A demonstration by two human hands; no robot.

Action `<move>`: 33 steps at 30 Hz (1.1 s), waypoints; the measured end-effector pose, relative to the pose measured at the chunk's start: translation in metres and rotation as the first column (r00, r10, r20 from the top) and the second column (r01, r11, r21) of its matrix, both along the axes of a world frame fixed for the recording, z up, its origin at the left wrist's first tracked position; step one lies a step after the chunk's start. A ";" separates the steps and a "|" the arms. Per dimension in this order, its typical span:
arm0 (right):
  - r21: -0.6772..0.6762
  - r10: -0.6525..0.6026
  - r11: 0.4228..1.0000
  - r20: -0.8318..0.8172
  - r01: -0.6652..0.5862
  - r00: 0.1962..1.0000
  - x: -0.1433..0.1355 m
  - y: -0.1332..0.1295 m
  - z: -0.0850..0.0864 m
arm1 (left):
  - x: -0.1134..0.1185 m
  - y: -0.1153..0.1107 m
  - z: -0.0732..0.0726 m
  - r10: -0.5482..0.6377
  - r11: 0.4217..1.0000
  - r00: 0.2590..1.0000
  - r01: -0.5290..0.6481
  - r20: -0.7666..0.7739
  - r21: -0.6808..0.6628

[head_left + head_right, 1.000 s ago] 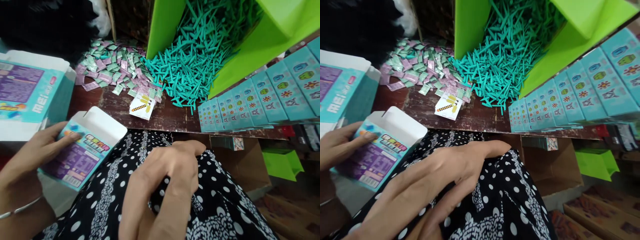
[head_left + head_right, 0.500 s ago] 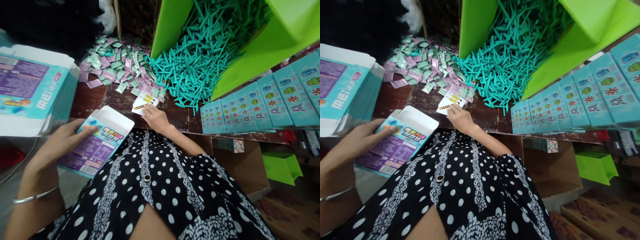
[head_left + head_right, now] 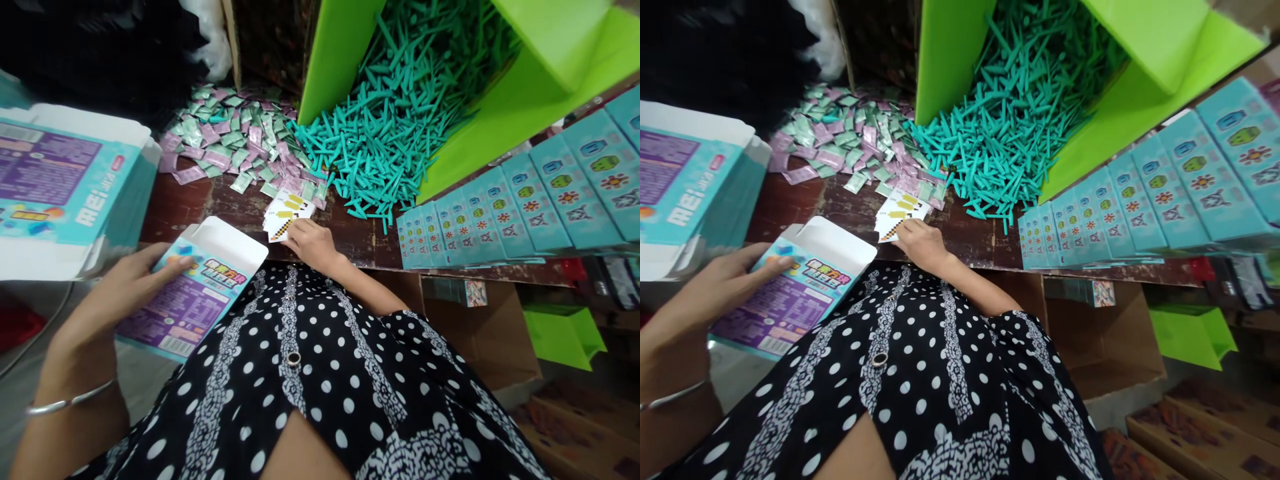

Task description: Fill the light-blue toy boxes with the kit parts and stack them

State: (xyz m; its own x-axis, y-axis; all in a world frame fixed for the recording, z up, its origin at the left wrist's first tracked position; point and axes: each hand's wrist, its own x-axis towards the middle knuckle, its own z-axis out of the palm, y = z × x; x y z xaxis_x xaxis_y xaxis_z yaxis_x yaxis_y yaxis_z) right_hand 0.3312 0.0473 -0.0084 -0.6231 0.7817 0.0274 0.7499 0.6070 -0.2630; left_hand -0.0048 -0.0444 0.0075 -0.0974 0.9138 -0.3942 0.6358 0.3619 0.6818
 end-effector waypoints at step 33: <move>0.010 0.013 1.000 0.370 -0.018 0.929 0.035 0.138 0.012 | -0.004 0.008 -0.026 0.015 0.999 0.993 -0.010 0.116 -0.047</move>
State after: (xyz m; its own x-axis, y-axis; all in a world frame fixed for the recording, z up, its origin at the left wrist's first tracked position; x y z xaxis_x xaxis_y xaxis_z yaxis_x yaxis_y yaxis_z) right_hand 0.3665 0.1858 0.0033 -0.6033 0.7727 -0.1972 0.7827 0.6212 0.0397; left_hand -0.0092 -0.0364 -0.0186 -0.0597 0.8933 -0.4454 0.5488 0.4021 0.7329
